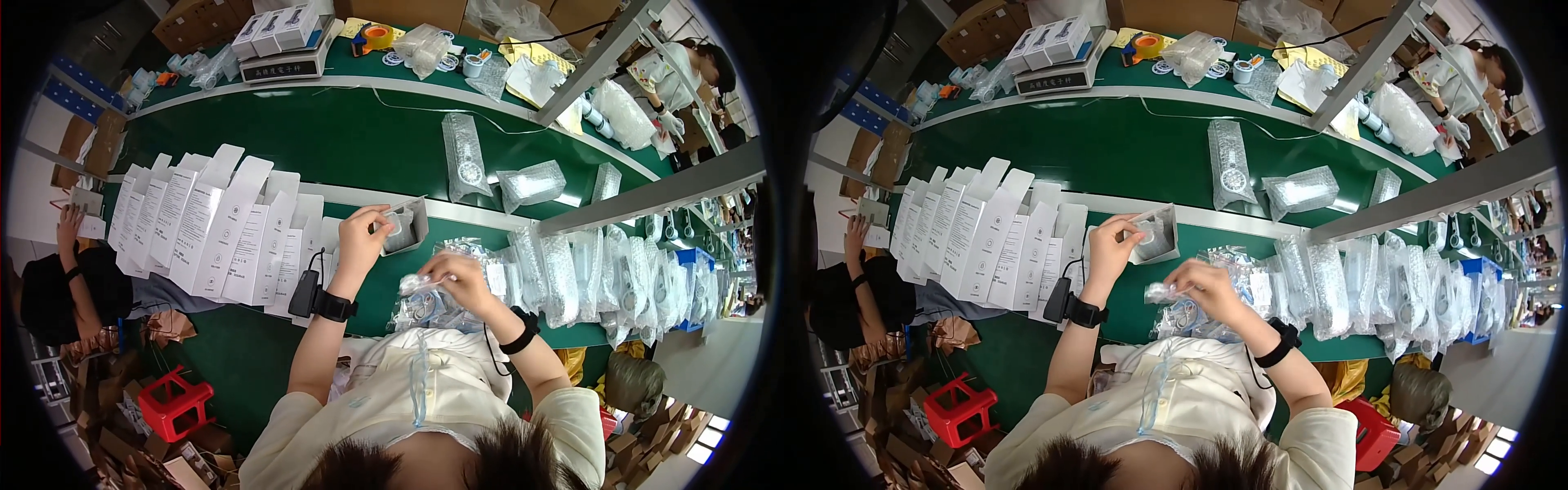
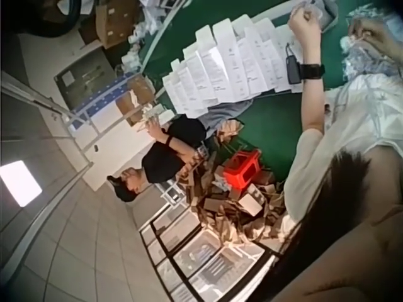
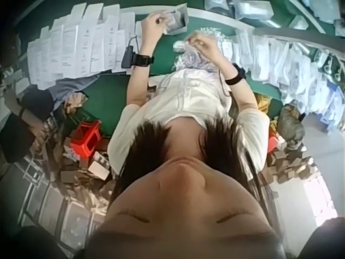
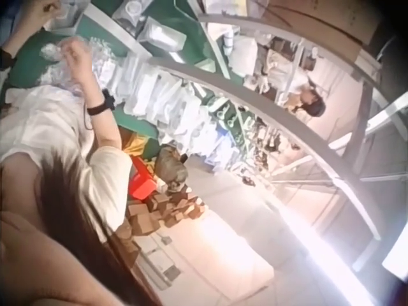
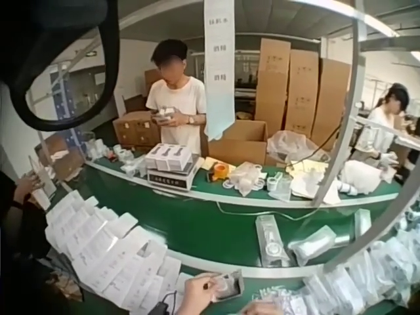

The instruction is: The person packages handheld fans by hand, placing a bubble-wrapped fan and a small plastic bag into a white box. They then close the box flaps and set the completed package onto the green assembly line.

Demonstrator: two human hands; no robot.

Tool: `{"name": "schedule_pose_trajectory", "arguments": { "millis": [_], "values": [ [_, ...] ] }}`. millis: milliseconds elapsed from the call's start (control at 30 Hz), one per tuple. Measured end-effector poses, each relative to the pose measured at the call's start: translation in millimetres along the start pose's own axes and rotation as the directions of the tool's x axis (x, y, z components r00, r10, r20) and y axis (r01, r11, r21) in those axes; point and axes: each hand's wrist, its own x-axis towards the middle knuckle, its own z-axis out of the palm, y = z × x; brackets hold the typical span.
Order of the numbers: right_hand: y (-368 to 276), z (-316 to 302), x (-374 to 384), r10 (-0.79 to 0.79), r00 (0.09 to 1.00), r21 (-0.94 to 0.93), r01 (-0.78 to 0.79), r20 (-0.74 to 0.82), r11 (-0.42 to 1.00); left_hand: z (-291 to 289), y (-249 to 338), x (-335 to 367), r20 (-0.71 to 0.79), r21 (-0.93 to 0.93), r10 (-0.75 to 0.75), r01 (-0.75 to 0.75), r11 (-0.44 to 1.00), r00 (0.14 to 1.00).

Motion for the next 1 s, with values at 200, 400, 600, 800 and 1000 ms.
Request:
{"name": "schedule_pose_trajectory", "arguments": {
  "millis": [200, 400, 600, 800, 1000],
  "values": [
    [-13.3, -23.2, 58.4, -0.506, 0.801, -0.294, 0.424, -0.319, 0.857, 2.1, 2.0, 11.7, 0.016, -0.022, -0.130, 0.130, 0.991, 0.991],
    [-10.3, -24.1, 68.4, -0.389, 0.908, -0.704, 0.380, 0.158, 0.600, 1.1, -23.0, 11.7, 0.002, -0.169, -0.032, 0.032, 0.985, 0.999],
    [14.5, -9.5, 49.6, -0.299, 0.951, -0.893, 0.198, 0.076, 0.405, 9.9, -0.7, 8.1, -0.141, -0.105, -0.050, 0.036, 0.994, 0.989],
    [9.6, -11.3, 54.7, -0.204, 0.962, -0.763, 0.268, 0.181, 0.588, -5.2, -0.5, -9.6, -0.125, -0.138, -0.038, 0.020, 0.990, 0.991],
    [46.4, -17.7, 37.3, -0.335, 0.883, -0.513, 0.131, -0.328, 0.848, -46.8, -1.7, -52.5, -0.166, 0.559, 0.083, 0.024, 0.829, 0.983]
  ]
}}
